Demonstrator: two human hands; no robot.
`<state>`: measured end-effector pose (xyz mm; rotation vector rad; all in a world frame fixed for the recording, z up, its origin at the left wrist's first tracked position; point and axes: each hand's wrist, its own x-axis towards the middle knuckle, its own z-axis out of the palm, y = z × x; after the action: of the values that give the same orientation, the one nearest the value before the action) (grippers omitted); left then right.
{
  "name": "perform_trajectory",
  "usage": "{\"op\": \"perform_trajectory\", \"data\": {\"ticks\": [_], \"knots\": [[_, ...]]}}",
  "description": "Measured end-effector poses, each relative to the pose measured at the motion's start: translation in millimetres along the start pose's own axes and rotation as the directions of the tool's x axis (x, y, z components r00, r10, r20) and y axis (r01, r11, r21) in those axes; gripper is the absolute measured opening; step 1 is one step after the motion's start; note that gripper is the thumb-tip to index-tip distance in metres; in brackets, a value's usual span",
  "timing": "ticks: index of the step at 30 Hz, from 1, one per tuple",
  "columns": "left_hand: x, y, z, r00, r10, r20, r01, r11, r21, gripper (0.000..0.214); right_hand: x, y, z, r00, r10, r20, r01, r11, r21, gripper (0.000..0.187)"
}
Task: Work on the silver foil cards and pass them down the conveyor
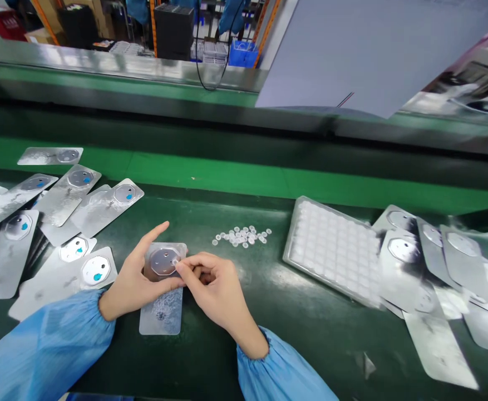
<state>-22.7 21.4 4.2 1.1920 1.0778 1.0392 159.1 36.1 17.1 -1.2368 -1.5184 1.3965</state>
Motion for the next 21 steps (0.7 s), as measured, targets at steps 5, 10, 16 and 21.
{"op": "perform_trajectory", "data": {"ticks": [5, 10, 16, 21], "knots": [[-1.5, -1.5, -0.3, 1.0, -0.003, -0.019, 0.004, 0.998, 0.055, 0.11, -0.5, 1.3, -0.3, 1.0, 0.016, 0.006, -0.016, 1.0, -0.014, 0.032], [-2.1, -1.5, -1.3, 0.998, 0.045, -0.049, -0.036, 0.984, 0.173, 0.122, -1.1, 0.2, 0.7, 1.0, 0.031, 0.004, -0.031, 0.999, -0.021, 0.033], [-2.8, -0.5, 0.1, 0.997, 0.075, -0.017, -0.073, 0.992, 0.104, 0.129, -0.7, -0.5, 2.8, 0.997, 0.072, -0.018, -0.071, 0.997, 0.009, 0.033], [-4.3, 5.8, -0.7, 0.998, 0.012, 0.058, -0.008, 0.998, -0.065, 0.121, 1.6, 2.6, -1.4, 0.989, 0.14, -0.038, -0.14, 0.99, 0.001, 0.041]]}}
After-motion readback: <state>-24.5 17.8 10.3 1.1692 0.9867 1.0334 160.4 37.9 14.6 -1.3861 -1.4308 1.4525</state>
